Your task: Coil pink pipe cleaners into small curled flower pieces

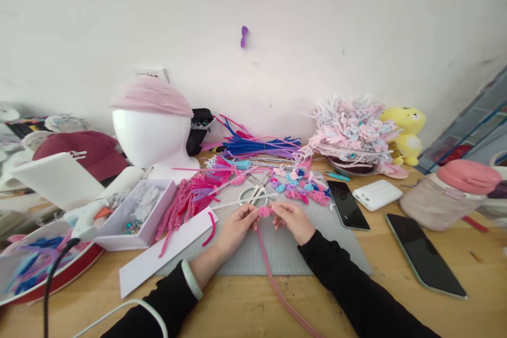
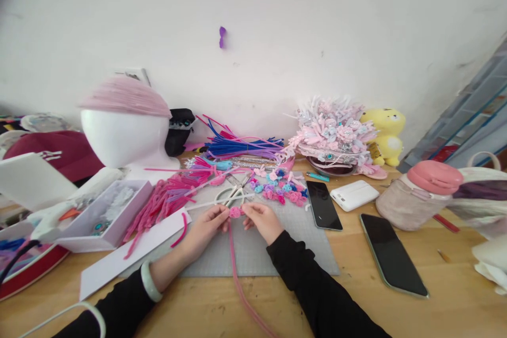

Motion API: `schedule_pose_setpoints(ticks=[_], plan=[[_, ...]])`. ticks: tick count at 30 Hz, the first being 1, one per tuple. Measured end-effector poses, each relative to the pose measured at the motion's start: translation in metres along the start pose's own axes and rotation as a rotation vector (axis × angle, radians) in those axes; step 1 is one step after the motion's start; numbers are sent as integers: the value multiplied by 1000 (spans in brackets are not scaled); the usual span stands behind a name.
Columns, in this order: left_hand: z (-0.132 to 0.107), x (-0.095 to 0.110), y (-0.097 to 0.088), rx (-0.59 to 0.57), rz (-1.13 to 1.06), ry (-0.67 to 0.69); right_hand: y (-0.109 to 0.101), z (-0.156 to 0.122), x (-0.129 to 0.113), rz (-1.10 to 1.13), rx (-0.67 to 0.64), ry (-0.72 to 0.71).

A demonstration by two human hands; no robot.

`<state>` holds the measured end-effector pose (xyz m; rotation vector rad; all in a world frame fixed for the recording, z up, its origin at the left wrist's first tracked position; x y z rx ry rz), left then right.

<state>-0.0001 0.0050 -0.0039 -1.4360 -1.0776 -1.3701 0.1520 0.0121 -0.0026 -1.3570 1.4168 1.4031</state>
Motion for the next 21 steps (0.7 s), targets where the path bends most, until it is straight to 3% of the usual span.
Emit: schedule_pose_setpoints(ticks=[4,8,10,13,16,18,21], plan=[[-1,-1,1,-43,-12,9,7,-3,3,-148,-70,-40],[-2,0,2,-24,-27,-4,0,-6,-6,-351,-6,-121],[-2,2,2,-20,-34,-20,-15,-7,-18,-540,95,-253],[-3,5,3,-21,-37,-45,-56,-11,-37,-816,398,-425],[-3,6,4,-31,-24,-54,-99,-14,-45,-923,547,-294],[-3,5,4,-38,-11,-53,-119,-15,-45,-933,543,-216],[-2,4,4,-49,1,-55,-128,-15,-42,-956,467,-146]])
Point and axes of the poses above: each hand's wrist, its own z-axis towards the middle knuckle, its own y-axis out of the palm, x = y × z, the point moved 1 cm from there along z, towards the middle knuckle
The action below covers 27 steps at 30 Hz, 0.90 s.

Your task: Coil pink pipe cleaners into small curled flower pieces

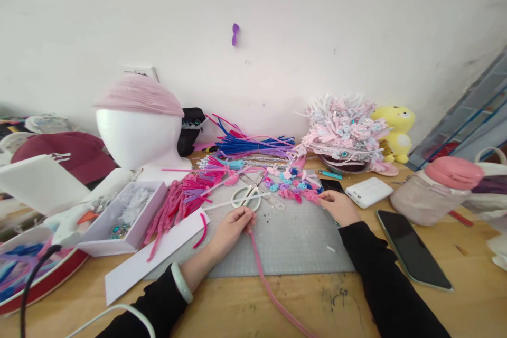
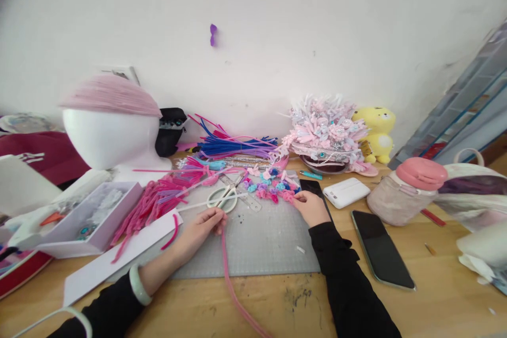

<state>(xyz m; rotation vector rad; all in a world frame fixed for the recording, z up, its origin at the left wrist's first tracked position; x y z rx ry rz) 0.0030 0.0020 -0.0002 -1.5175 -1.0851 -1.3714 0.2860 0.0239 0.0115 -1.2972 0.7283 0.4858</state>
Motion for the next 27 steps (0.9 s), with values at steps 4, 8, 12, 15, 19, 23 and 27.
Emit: schedule_pose_setpoints(ticks=[4,8,12,15,19,23,27], plan=[[0,-1,0,-2,2,-9,7,0,-2,-6,-65,-12],[-1,0,0,-13,15,0,12,1,-2,-55,-71,-37],[-1,2,0,-7,18,-8,14,2,-4,-65,-29,-43],[-1,2,0,-10,20,-5,15,1,-7,-59,28,-86],[-1,-1,0,-22,32,6,9,2,-6,-18,115,-86],[-1,-2,-3,35,143,42,-2,3,-5,67,269,4],[-1,6,-12,228,498,254,5,-10,-22,53,396,-198]])
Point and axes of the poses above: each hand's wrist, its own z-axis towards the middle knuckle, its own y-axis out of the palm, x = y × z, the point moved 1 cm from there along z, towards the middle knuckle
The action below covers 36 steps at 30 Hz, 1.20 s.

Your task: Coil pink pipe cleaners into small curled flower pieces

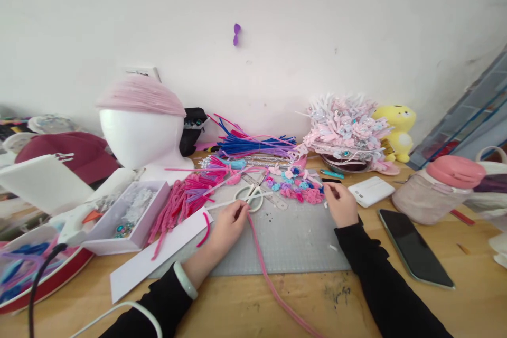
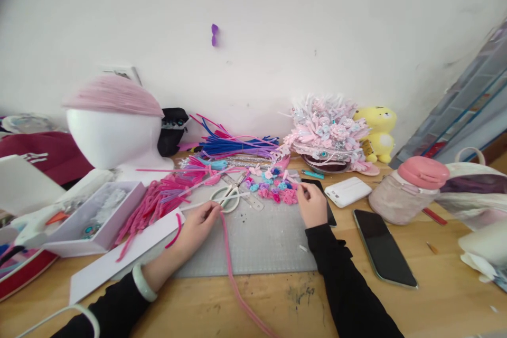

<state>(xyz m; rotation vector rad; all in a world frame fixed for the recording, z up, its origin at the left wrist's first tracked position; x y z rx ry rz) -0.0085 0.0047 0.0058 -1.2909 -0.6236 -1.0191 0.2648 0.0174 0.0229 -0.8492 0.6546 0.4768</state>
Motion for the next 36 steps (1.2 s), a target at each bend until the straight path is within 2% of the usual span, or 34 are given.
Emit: schedule_pose_setpoints(ticks=[2,5,8,11,15,17,19,21,24,26,30,33,36], plan=[[2,0,-4,30,176,108,13,-15,-19,-32,-84,-195],[4,-5,-3,-21,349,168,44,-47,-49,-71,-385,-407],[5,-12,1,-63,399,176,73,-73,-73,-90,-597,-480],[5,-15,2,-45,471,196,90,-84,-84,-149,-635,-464],[5,-15,-9,104,799,126,94,-81,-84,-13,-668,-388],[6,-15,-17,90,919,83,92,-79,-80,116,-657,-283],[7,-15,-24,16,927,54,92,-79,-77,289,-673,-133],[9,-14,-28,2,817,20,95,-80,-77,496,-737,41],[11,-13,-23,55,444,-20,103,-79,-81,723,-779,227],[12,-13,-15,26,134,-30,110,-76,-85,769,-757,220],[13,-17,-3,-64,-259,-124,123,-68,-89,746,-755,180],[13,-19,-2,-104,-414,-144,128,-64,-87,756,-765,267],[14,-20,-4,-86,-433,-106,128,-64,-84,801,-763,334]])
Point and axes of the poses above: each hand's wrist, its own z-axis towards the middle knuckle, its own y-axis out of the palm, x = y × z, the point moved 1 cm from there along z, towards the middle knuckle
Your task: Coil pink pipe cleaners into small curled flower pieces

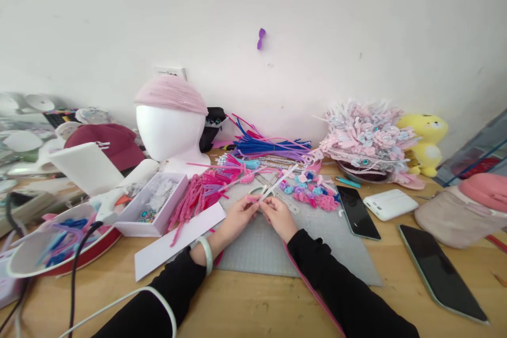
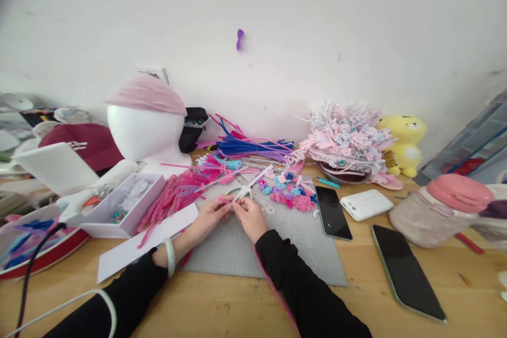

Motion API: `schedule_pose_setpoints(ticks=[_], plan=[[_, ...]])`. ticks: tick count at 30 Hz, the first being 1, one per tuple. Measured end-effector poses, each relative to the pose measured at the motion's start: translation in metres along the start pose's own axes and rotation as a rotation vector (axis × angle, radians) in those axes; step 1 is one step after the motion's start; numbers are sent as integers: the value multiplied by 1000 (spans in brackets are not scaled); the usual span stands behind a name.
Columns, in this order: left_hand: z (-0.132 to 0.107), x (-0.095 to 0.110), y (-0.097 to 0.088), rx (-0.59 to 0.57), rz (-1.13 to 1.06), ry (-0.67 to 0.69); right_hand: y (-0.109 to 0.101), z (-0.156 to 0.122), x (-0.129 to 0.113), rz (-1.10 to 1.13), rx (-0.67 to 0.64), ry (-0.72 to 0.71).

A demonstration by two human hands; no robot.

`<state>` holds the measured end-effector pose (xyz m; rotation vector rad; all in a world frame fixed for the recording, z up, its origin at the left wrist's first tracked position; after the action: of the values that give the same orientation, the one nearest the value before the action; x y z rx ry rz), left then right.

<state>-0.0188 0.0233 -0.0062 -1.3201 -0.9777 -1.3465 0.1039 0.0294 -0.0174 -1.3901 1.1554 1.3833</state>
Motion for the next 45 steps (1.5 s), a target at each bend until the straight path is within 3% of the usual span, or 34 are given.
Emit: schedule_pose_setpoints(ticks=[12,17,21,25,34,37,41,45], plan=[[-1,-5,1,0,6,-62,1,-10,-12,99,-22,36],[-2,1,1,-1,39,-34,-1,-10,-10,77,-51,-1],[-3,6,0,-8,20,-22,-3,-11,-7,64,-86,57],[-4,7,-1,-34,-11,-19,-5,-12,-5,93,-173,139],[-9,11,1,-219,-365,-166,-13,-12,-12,306,-437,294],[-12,12,-2,-379,-362,-187,-23,-12,-17,117,-547,303],[-16,14,0,-592,-161,-188,-37,-11,-26,-311,-618,185],[-19,17,6,-618,33,-130,-43,-14,-34,-477,-608,75]])
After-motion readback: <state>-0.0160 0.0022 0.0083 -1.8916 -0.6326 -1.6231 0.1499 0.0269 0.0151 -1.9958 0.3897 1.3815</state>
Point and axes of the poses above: each hand's wrist, its own z-axis towards the middle knuckle, its own y-axis out of the palm, x = y × z, the point moved 1 cm from there along z, towards the middle knuckle
